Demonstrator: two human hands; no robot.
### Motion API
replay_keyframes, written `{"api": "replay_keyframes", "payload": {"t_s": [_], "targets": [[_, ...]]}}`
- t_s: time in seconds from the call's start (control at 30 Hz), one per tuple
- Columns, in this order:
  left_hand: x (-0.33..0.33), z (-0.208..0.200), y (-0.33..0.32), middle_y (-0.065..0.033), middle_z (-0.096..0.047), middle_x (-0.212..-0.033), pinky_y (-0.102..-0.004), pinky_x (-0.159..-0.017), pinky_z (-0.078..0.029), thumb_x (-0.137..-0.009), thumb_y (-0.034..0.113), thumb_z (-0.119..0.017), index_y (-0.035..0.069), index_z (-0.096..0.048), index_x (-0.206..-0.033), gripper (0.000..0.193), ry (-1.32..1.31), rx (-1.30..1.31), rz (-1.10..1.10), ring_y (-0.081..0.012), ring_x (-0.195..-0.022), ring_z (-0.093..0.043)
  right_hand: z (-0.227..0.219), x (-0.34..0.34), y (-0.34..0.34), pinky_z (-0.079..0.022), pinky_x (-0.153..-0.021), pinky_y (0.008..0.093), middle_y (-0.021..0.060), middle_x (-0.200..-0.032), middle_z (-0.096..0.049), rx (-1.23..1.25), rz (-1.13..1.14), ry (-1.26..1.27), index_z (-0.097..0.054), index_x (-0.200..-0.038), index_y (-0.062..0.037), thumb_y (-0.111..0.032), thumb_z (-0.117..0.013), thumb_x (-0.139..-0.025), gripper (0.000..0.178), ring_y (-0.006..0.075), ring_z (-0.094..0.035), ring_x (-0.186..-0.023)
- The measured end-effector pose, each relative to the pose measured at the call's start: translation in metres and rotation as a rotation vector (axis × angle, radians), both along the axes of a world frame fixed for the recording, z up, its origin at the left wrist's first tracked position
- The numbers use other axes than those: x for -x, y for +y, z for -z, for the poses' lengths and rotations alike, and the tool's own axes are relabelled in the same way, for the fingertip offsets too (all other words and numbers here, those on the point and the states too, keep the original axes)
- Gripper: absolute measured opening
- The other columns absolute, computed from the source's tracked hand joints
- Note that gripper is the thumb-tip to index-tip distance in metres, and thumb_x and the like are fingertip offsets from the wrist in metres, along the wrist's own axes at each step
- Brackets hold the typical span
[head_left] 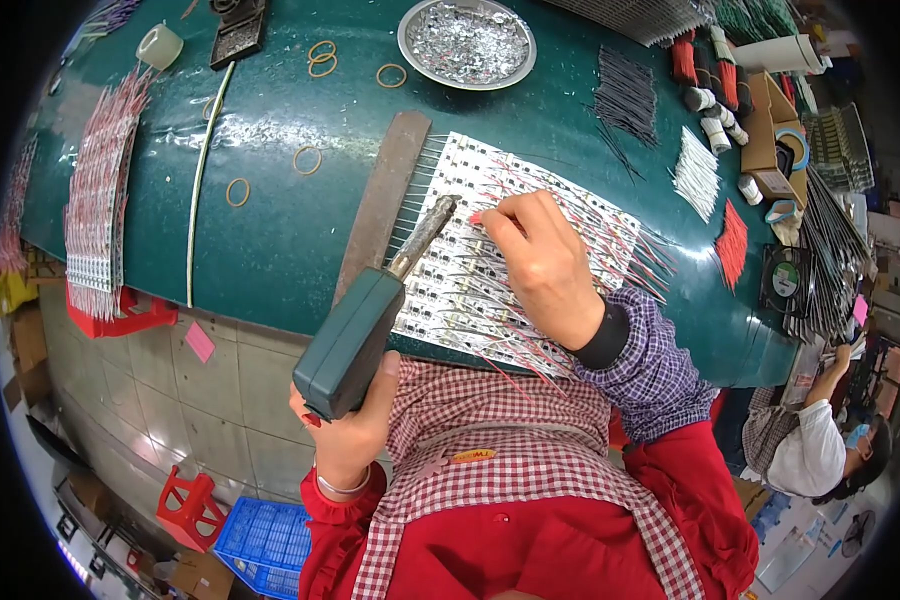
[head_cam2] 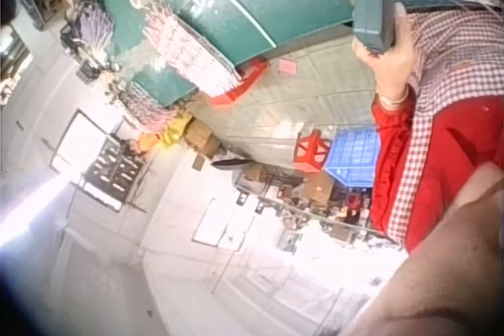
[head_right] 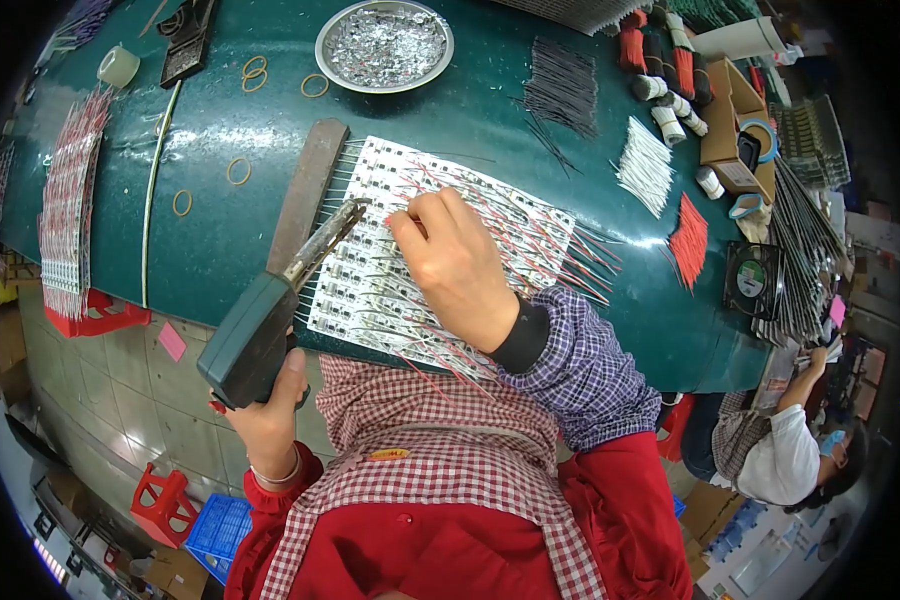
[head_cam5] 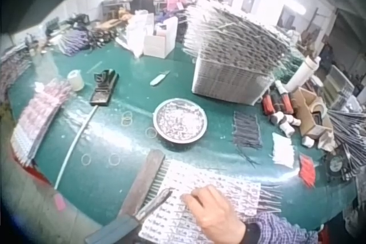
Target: The person solders wire connections onto an LED board using a handheld soldering tool, stacks the completed board, and takes a new board from a stack to insert and solder additional wires.
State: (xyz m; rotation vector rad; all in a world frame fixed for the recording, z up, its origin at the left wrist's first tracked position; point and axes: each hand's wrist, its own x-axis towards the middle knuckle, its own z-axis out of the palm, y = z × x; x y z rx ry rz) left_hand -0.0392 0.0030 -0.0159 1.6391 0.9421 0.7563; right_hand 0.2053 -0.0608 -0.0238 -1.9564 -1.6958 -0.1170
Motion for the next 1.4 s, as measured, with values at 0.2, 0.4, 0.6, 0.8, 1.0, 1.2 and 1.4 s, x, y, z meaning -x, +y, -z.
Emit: {"api": "replay_keyframes", "payload": {"t_s": [0.2, 0.4, 0.6, 0.8, 1.0, 1.2, 1.4], "targets": [[0.0, -0.004, -0.004, -0.0092, -0.074, -0.087, -0.03, -0.062, -0.051, -0.08, 0.003, -0.083, -0.001, -0.074, -0.101, 0.022, 0.066, 0.041, -0.062, -0.0174, -0.066, -0.066, -0.002, 0.0, -0.004, -0.051, -0.074, 0.0371, 0.012, -0.097, -0.059, -0.006, -0.029, -0.004, -0.067, -0.102, 0.0023, 0.004, -0.068, -0.075, 0.027, 0.0276, -0.058, -0.089], [0.009, -0.005, -0.005, -0.0061, -0.073, -0.089, -0.0311, -0.063, -0.048, -0.079, 0.007, -0.085, 0.003, -0.075, -0.098, 0.022, 0.129, 0.019, -0.039, -0.0181, -0.068, -0.065, -0.001, 0.007, -0.009, -0.051, -0.074, 0.0366, 0.0121, -0.099, -0.06, -0.024, -0.074, 0.045, -0.066, -0.102, 0.0029, 0.002, -0.07, -0.077, 0.025, 0.0275, -0.058, -0.088], [0.011, -0.003, -0.007, -0.0078, -0.074, -0.093, -0.0304, -0.064, -0.05, -0.078, 0.003, -0.085, 0.003, -0.074, -0.095, 0.021, 0.136, 0.034, -0.033, -0.0181, -0.071, -0.067, 0.0, 0.008, -0.01, -0.052, -0.074, 0.0359, 0.0116, -0.098, -0.06, 0.007, -0.057, 0.039, -0.067, -0.102, 0.0035, 0.003, -0.069, -0.077, 0.025, 0.027, -0.059, -0.089], [0.003, -0.008, -0.003, -0.0072, -0.071, -0.086, -0.0272, -0.063, -0.05, -0.079, -0.004, -0.079, -0.003, -0.071, -0.095, 0.019, 0.018, 0.11, 0.0, -0.011, -0.071, -0.064, 0.001, 0.008, -0.008, -0.052, -0.074, 0.0353, 0.0114, -0.097, -0.06, 0.012, -0.056, 0.018, -0.067, -0.101, 0.0038, 0.004, -0.068, -0.077, 0.024, 0.0264, -0.059, -0.09], [0.0, -0.015, 0.002, -0.007, -0.07, -0.084, -0.0265, -0.061, -0.048, -0.08, -0.005, -0.077, -0.004, -0.07, -0.096, 0.017, 0.05, 0.108, 0.039, -0.0102, -0.069, -0.063, 0.001, 0.009, -0.007, -0.052, -0.072, 0.035, 0.0107, -0.096, -0.06, 0.018, -0.044, -0.008, -0.067, -0.099, 0.0039, 0.002, -0.07, -0.08, 0.019, 0.0255, -0.059, -0.089], [0.005, -0.009, -0.001, -0.0079, -0.072, -0.083, -0.0284, -0.059, -0.05, -0.079, -0.002, -0.078, -0.003, -0.072, -0.093, 0.016, 0.121, -0.079, 0.042, -0.0134, -0.065, -0.064, 0.0, 0.01, -0.007, -0.052, -0.073, 0.035, 0.0106, -0.096, -0.06, 0.014, -0.04, -0.022, -0.067, -0.098, 0.0044, 0.001, -0.07, -0.081, 0.018, 0.0254, -0.059, -0.089], [0.009, -0.007, -0.007, -0.0094, -0.074, -0.08, -0.0286, -0.059, -0.052, -0.079, 0.0, -0.078, -0.003, -0.075, -0.097, 0.018, 0.007, 0.086, -0.086, -0.0144, -0.063, -0.067, 0.003, 0.01, -0.008, -0.053, -0.075, 0.0352, 0.0117, -0.099, -0.06, 0.018, -0.045, -0.024, -0.067, -0.101, 0.0044, 0.002, -0.068, -0.077, 0.024, 0.0261, -0.059, -0.091]]}}
